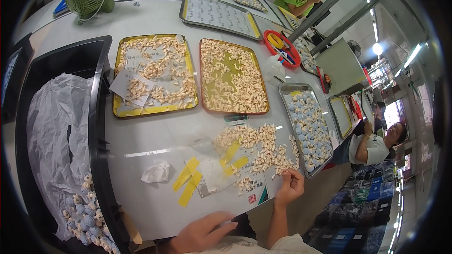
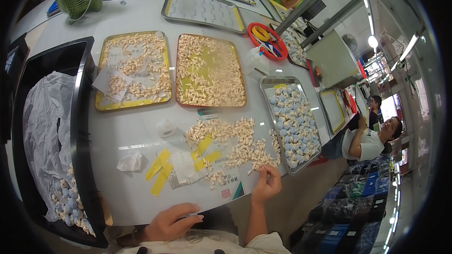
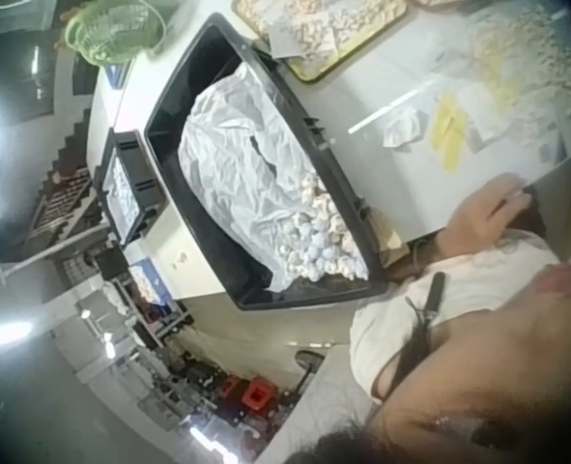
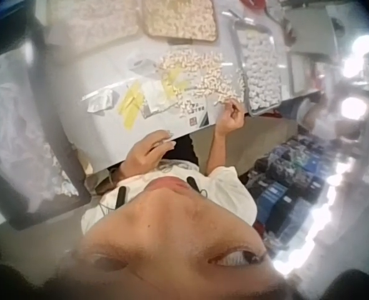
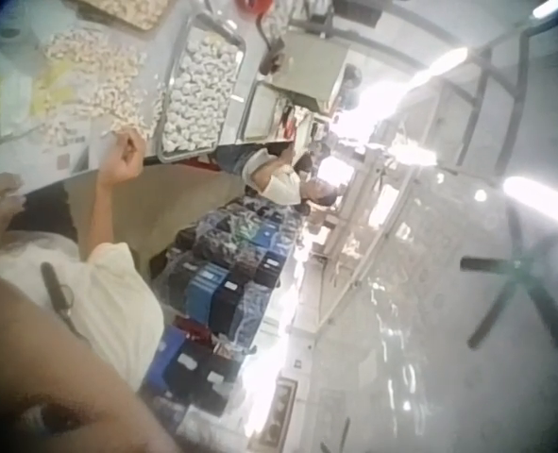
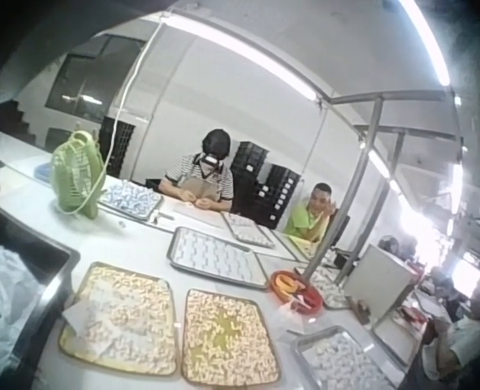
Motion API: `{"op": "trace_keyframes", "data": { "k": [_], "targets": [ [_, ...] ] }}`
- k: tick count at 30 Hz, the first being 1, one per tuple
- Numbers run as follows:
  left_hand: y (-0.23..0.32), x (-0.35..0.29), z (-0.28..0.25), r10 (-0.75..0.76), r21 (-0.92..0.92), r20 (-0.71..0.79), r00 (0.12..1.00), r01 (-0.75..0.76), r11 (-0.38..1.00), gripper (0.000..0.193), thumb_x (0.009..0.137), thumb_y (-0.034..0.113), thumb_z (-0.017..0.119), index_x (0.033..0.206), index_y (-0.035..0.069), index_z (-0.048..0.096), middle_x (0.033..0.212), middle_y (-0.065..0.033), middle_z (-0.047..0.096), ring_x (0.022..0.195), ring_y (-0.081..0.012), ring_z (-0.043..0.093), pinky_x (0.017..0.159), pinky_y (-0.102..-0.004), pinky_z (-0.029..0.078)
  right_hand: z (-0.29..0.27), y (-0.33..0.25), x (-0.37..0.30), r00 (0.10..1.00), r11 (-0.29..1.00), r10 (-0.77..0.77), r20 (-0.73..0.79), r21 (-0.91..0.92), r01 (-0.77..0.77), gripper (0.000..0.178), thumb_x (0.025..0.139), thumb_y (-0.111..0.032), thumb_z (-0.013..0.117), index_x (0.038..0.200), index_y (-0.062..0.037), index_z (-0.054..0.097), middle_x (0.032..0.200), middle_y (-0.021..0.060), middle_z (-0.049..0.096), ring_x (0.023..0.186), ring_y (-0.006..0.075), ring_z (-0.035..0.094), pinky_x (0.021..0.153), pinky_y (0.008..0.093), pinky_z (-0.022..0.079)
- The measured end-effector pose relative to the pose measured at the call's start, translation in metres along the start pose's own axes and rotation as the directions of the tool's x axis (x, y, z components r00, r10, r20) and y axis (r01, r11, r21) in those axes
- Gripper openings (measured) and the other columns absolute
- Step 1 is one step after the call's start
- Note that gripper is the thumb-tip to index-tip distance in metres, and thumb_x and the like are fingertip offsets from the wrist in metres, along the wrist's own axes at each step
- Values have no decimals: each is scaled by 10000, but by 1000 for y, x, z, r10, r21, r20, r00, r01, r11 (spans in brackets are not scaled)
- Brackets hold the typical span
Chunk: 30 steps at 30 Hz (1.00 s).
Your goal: The person assembles figurine parts by dipping small component pieces into adhesive and attaching them to figurine heads by hand, repeatedly placing assembled figurines into a container.
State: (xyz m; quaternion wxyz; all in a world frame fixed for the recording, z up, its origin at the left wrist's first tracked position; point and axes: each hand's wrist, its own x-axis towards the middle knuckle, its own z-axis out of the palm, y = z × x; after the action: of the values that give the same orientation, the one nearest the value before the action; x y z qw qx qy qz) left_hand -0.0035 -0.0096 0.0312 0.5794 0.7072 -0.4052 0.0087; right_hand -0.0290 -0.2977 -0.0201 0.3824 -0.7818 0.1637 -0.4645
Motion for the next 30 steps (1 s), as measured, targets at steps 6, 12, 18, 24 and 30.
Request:
{"op": "trace_keyframes", "data": {
  "k": [6,12,18,24,30],
  "targets": [
    [-10,-5,8,-5,-5,-78,997,5,1000,240,719,-2,711,948,36,649,984,-117,602,867,-241,631,730,-290,536,6,-2,2,999,999,40,-34,34,-39,95,821,-31,655,874,28,604,801,82,622,706,136,571,670,242,461],
    [0,-15,5,-61,-38,-48,997,59,997,245,790,55,672,1022,-14,636,1020,-133,611,887,-238,626,777,-274,513,-2,-3,2,999,1000,18,-28,2,-18,79,834,16,619,901,40,583,822,88,615,714,121,575,679,236,480],
    [-9,-16,12,-39,-11,-78,996,38,999,233,747,16,701,972,36,647,1030,-124,595,897,-243,626,750,-292,529,-4,4,-3,1000,999,-18,5,-36,18,84,845,-16,624,900,42,602,812,68,608,714,111,562,668,226,464],
    [-5,-12,10,-71,-22,-113,991,69,997,243,757,18,698,989,36,629,1038,-129,594,905,-253,625,747,-297,533,-4,5,2,998,996,-60,-6,-68,59,128,846,-72,647,876,49,620,816,68,607,703,112,554,661,220,455],
    [-9,-12,8,-85,-108,-138,987,70,992,273,749,-6,691,1011,25,621,1055,-140,590,911,-249,625,766,-287,536,2,-2,6,991,979,-134,22,-153,136,121,835,-58,650,897,45,640,839,72,610,707,117,556,658,221,452]
  ]
}}
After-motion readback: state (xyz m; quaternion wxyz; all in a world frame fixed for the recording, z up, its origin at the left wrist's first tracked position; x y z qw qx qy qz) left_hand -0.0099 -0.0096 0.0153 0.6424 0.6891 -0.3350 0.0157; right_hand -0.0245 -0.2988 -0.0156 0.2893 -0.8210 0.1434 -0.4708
